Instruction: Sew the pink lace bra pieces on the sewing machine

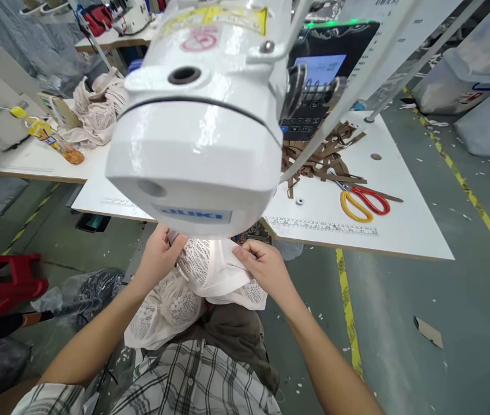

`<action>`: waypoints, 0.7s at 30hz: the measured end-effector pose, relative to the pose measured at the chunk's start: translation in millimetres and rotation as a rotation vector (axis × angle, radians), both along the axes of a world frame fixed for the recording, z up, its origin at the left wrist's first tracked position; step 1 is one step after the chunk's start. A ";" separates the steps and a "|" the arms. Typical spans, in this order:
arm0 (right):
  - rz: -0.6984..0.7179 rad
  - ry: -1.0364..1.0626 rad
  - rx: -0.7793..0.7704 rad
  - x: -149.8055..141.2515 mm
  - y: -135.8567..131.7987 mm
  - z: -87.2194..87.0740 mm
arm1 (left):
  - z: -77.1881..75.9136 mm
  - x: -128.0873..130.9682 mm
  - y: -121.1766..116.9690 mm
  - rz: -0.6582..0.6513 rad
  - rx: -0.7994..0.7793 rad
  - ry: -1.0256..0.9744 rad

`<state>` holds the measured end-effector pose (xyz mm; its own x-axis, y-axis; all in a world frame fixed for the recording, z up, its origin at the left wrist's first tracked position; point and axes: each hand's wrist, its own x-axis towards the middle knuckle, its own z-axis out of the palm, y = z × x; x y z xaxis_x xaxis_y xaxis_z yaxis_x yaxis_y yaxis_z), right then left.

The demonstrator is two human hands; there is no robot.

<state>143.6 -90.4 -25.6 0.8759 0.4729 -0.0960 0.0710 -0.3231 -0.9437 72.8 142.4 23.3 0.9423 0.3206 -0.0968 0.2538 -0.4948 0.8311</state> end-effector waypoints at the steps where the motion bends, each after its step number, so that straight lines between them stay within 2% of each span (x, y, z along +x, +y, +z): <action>1: -0.008 0.004 0.004 -1.3 -1.4 -0.5 | -8.0 -5.6 0.1 0.012 -0.026 -0.026; 5: -0.028 0.010 0.019 -5.8 -7.9 -4.3 | -46.7 -36.3 -4.4 -0.027 -0.170 -0.156; 7: -0.045 0.003 0.022 -8.5 -11.8 -7.6 | -66.8 -53.7 -10.7 -0.075 -0.170 -0.171; 11: -0.066 0.077 0.062 -16.0 -16.2 -15.9 | -107.6 -77.4 -32.2 -0.168 -0.058 -0.209; 15: -0.050 0.154 0.114 -23.8 -14.7 -18.4 | -146.0 -78.3 -48.4 -0.174 0.125 -0.228; 18: -0.011 0.048 0.027 -28.9 -21.6 -10.5 | -157.7 -69.9 -37.2 -0.241 0.238 -0.230; 21: -0.017 -0.042 -0.076 -32.8 -46.3 -2.4 | -148.8 -60.1 -8.6 -0.294 0.285 -0.243</action>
